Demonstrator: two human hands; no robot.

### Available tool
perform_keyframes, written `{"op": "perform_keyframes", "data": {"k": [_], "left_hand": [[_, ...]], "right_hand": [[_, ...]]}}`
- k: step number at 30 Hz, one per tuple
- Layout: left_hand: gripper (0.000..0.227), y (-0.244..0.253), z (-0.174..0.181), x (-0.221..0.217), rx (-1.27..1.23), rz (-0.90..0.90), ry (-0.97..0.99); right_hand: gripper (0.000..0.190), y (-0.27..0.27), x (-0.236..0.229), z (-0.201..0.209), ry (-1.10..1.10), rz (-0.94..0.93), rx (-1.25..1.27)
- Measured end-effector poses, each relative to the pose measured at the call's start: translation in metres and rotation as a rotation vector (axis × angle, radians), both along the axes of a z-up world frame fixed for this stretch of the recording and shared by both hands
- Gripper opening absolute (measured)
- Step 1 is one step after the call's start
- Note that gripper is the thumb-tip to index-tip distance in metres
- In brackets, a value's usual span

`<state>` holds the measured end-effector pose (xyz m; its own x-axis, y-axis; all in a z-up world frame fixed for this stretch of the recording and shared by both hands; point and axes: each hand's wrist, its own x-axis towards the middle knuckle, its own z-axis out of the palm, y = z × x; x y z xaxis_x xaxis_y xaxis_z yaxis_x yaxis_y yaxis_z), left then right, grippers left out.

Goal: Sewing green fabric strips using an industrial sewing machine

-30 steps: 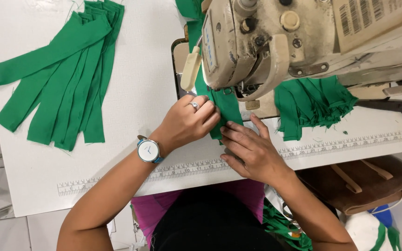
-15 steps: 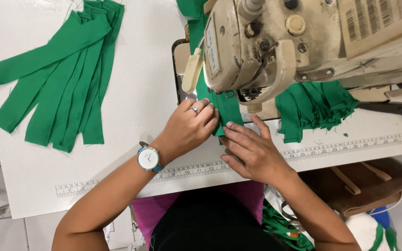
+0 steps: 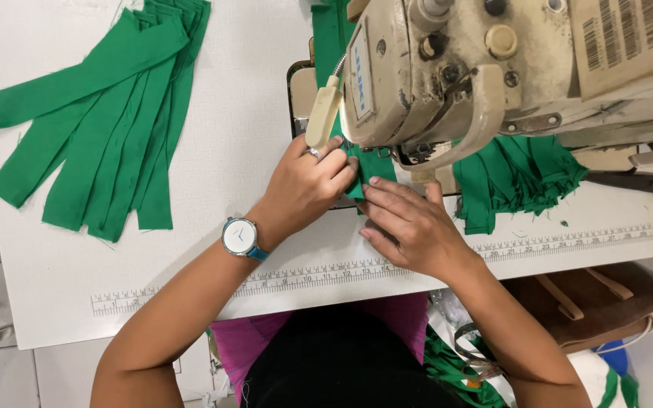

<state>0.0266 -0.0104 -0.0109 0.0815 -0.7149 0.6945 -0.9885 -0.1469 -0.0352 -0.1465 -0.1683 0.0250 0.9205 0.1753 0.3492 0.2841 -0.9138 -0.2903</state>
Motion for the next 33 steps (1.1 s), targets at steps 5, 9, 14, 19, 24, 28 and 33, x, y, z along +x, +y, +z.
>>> {"op": "perform_keyframes", "data": {"k": [5,9,14,19,24,28,33], "left_hand": [[0.011,-0.001,0.023,-0.004,-0.044,0.029,-0.081],[0.009,-0.001,0.017,-0.011,-0.052,0.003,-0.096],[0.006,0.002,0.024,-0.015,-0.041,-0.082,-0.109],[0.01,0.005,0.038,-0.021,-0.108,-0.097,-0.105],[0.012,0.005,0.021,-0.027,-0.106,-0.145,-0.065],[0.011,0.006,-0.003,-0.025,-0.072,-0.177,0.034],[0.012,0.009,0.009,-0.022,-0.018,-0.205,0.114]], "right_hand": [[0.027,0.001,0.005,0.001,-0.027,-0.017,-0.032],[0.026,0.002,0.005,0.001,-0.046,-0.012,-0.022],[0.025,0.007,0.002,0.009,-0.093,-0.017,0.012],[0.025,0.009,0.0,0.011,-0.112,-0.019,0.039],[0.022,0.006,-0.001,0.006,-0.142,-0.02,0.053],[0.023,0.005,-0.002,0.003,-0.135,-0.021,0.031],[0.022,0.007,0.0,0.008,-0.112,-0.024,0.024]]}}
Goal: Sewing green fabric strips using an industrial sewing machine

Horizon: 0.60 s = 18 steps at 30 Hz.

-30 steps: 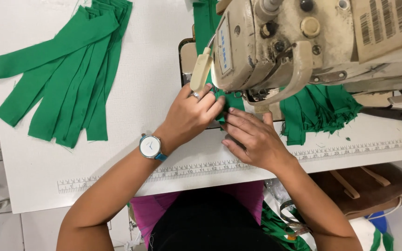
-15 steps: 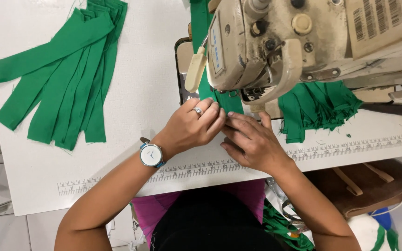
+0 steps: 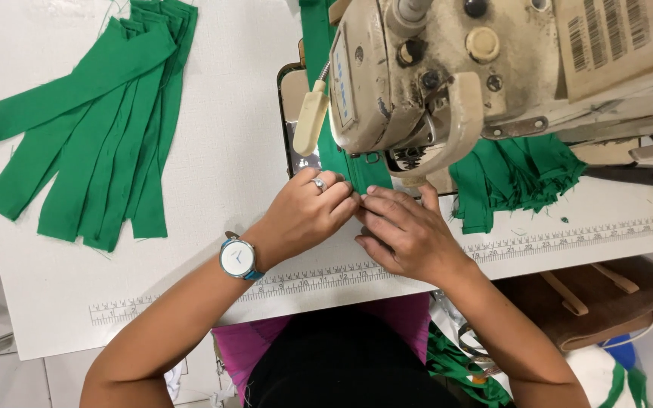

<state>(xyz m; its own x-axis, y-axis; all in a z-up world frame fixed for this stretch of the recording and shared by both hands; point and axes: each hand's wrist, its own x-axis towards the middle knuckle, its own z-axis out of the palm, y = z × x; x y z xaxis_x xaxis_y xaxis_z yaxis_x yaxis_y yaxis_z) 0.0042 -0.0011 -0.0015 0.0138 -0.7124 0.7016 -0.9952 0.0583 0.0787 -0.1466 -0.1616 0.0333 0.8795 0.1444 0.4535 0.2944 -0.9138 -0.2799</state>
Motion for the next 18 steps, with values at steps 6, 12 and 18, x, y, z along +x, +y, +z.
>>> {"op": "perform_keyframes", "data": {"k": [6,12,18], "left_hand": [[0.009,0.006,0.003,0.0,0.089,0.008,0.066],[0.014,0.004,0.002,0.005,0.054,0.058,0.028],[0.014,0.004,0.009,0.009,0.038,0.093,0.028]], "right_hand": [[0.024,-0.001,0.003,0.001,0.042,0.01,-0.023],[0.025,-0.005,0.007,-0.004,0.066,0.011,-0.055],[0.027,-0.015,0.012,-0.027,0.056,0.045,-0.084]]}}
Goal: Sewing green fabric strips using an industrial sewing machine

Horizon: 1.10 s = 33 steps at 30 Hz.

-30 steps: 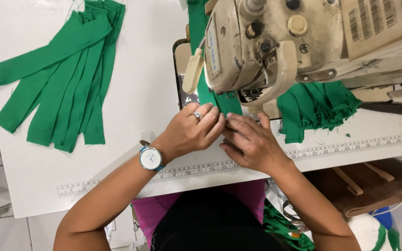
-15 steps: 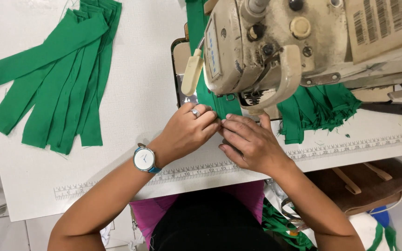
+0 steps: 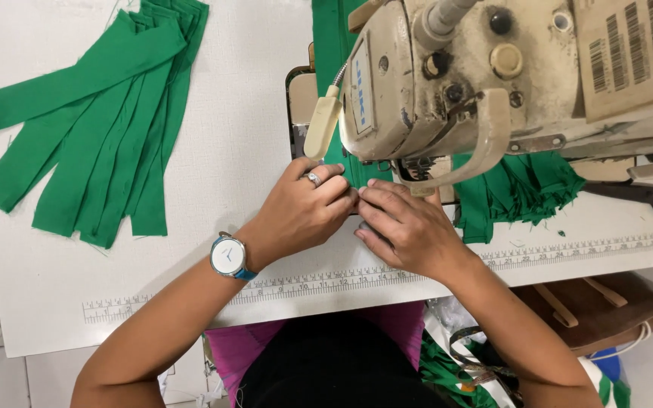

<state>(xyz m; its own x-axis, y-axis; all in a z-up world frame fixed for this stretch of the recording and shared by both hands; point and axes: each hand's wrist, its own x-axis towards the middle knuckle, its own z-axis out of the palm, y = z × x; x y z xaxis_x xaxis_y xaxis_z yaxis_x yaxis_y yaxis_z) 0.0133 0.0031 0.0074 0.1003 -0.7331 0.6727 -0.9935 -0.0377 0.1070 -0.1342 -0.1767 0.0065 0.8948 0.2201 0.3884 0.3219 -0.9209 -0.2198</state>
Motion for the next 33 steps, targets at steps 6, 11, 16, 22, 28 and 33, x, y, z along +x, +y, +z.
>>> {"op": "perform_keyframes", "data": {"k": [6,11,16,22,28,33], "left_hand": [[0.012,0.001,0.004,0.008,0.033,0.042,0.002],[0.017,0.002,0.005,0.015,0.053,0.05,0.007],[0.016,0.002,-0.007,0.02,0.064,0.064,0.056],[0.015,0.006,-0.003,0.023,0.07,0.056,0.089],[0.015,0.008,0.006,0.025,0.104,0.035,0.109],[0.014,0.007,0.004,0.028,0.105,0.022,0.108]], "right_hand": [[0.033,-0.008,0.006,-0.007,0.03,0.003,-0.043],[0.038,-0.005,0.015,0.02,0.071,-0.012,-0.036],[0.039,-0.006,0.021,0.034,0.047,-0.017,-0.123],[0.039,-0.012,0.02,0.018,0.051,-0.04,-0.077],[0.037,-0.019,0.016,-0.003,0.122,-0.055,0.036],[0.038,-0.016,0.018,-0.009,0.174,-0.114,-0.009]]}}
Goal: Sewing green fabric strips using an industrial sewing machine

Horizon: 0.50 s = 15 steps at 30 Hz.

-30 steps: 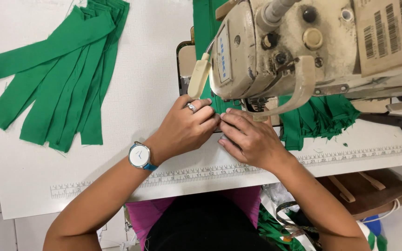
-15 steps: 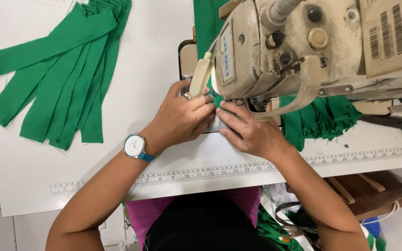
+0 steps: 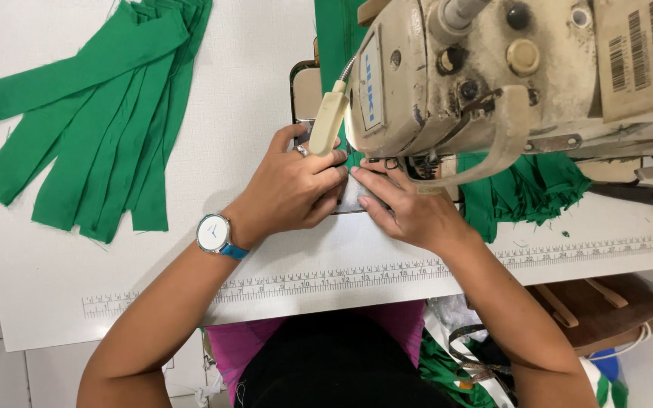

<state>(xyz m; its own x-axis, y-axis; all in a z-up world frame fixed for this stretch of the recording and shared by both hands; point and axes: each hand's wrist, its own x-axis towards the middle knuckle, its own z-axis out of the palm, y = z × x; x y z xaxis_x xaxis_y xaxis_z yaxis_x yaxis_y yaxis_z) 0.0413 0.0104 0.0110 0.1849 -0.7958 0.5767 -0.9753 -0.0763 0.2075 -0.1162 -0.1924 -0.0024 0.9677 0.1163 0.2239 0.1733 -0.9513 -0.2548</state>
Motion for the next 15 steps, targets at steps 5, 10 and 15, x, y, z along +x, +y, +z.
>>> {"op": "perform_keyframes", "data": {"k": [5,10,15], "left_hand": [[0.012,0.001,0.007,-0.001,0.032,0.034,0.025],[0.011,0.002,0.0,0.004,0.039,0.04,0.051],[0.01,0.001,-0.006,0.009,0.041,0.081,0.03]], "right_hand": [[0.038,0.005,0.002,0.007,0.001,-0.014,-0.01],[0.039,-0.005,0.002,-0.016,-0.05,0.018,-0.057],[0.04,-0.009,0.005,-0.011,-0.024,0.012,-0.061]]}}
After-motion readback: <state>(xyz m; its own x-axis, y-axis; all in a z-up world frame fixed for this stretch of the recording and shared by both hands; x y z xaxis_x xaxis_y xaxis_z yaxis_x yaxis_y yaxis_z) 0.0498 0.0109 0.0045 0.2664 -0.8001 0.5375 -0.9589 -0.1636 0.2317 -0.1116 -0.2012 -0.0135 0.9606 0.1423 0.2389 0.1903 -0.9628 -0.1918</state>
